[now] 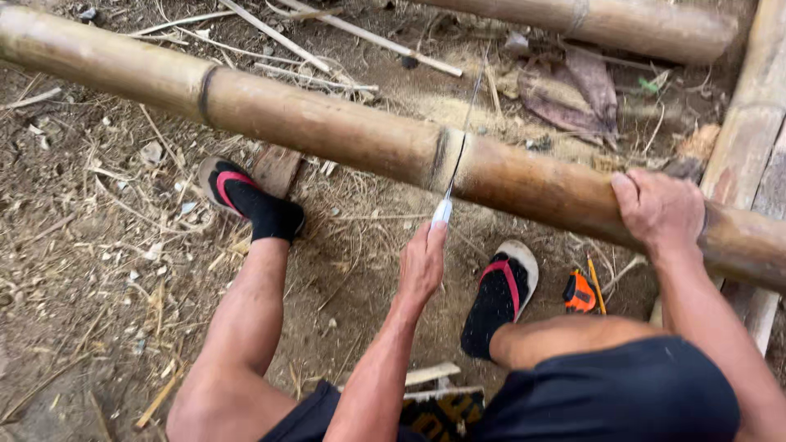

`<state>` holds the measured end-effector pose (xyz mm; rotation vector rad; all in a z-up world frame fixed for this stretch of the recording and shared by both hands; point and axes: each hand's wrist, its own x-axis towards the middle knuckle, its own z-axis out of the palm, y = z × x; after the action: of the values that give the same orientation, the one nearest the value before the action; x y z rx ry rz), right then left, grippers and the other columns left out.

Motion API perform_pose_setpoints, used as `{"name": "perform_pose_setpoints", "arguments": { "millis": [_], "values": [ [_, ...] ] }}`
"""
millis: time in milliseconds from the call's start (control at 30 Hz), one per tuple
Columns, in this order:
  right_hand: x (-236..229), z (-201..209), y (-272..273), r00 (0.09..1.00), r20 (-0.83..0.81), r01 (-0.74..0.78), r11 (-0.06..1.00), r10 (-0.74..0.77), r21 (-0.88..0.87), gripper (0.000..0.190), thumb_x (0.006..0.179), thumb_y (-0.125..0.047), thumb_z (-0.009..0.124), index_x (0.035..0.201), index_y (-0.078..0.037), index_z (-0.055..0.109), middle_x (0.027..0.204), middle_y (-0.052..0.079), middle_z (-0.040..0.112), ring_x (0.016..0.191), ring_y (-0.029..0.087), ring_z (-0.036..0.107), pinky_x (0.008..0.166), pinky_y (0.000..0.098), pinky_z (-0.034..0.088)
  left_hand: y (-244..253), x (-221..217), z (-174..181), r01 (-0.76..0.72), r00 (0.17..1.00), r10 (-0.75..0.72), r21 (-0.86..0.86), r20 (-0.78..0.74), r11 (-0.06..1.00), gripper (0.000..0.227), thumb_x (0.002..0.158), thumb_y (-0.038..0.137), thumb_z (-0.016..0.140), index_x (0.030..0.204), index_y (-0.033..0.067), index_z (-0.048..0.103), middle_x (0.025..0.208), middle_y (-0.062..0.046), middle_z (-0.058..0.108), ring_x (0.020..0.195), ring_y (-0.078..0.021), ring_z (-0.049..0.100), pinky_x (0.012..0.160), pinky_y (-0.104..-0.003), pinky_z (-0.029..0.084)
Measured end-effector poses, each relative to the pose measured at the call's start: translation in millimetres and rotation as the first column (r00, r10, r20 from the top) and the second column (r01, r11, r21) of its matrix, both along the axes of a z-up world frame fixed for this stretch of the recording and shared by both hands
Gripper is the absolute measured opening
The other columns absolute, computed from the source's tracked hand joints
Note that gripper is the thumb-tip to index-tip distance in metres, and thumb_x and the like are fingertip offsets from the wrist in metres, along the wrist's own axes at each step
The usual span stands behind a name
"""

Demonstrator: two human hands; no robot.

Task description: The person saws a bamboo pole by hand while holding it steady with their other hand on the ground.

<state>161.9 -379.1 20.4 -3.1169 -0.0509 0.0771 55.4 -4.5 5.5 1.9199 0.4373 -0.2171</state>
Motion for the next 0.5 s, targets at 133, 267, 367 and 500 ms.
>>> {"name": "perform_pose_setpoints", "arguments": {
  "millis": [133,267,367,500],
  "values": [
    [13,3,6,1.0,0.02,0.003,1.0,-0.003,-0.023,0.055,0.112,-0.056,0.042,0.116,-0.014,0.076,0.11,0.017,0.075,0.104,0.036,0.069,0.096,0.05,0.047,5,-37,44,-0.039,0.958,0.007,-0.105,-0.285,0.994,0.055,0.102,0.049,0.035,0.119,0.0074,0.066,0.078,-0.01,0.066,0.065,-0.0263,0.06,0.059,-0.047,0.049],
    [3,-1,2,0.995,-0.091,0.038,0.998,-0.042,-0.044,0.06,0.116,-0.057,0.04,0.104,-0.013,0.078,0.106,0.017,0.075,0.104,0.039,0.068,0.096,0.0494,0.049,29,-147,92,-0.06,0.953,0.044,-0.045,-0.299,0.997,0.047,0.1,0.039,0.045,0.118,0.0021,0.067,0.067,-0.016,0.056,0.06,-0.0238,0.052,0.056,-0.038,0.041],
    [13,-5,0,1.0,-0.006,-0.004,0.999,0.004,-0.032,0.061,0.117,-0.058,0.041,0.1,-0.011,0.077,0.103,0.017,0.075,0.098,0.038,0.069,0.094,0.05,0.048,34,-191,108,-0.233,0.912,0.177,-0.111,-0.371,0.966,0.048,0.095,0.036,0.054,0.131,0.0061,0.065,0.075,-0.006,0.066,0.065,-0.0129,0.057,0.059,-0.031,0.048],
    [4,-15,-4,0.996,0.09,-0.016,1.0,0.015,0.006,0.064,0.119,-0.06,0.043,0.098,-0.01,0.077,0.095,0.015,0.075,0.097,0.037,0.07,0.093,0.0488,0.05,27,-149,58,0.002,0.998,-0.004,-0.026,-0.06,1.0,0.053,0.102,0.036,0.046,0.136,-0.0012,0.064,0.082,-0.008,0.068,0.076,-0.0137,0.063,0.069,-0.03,0.048]
  ]
}}
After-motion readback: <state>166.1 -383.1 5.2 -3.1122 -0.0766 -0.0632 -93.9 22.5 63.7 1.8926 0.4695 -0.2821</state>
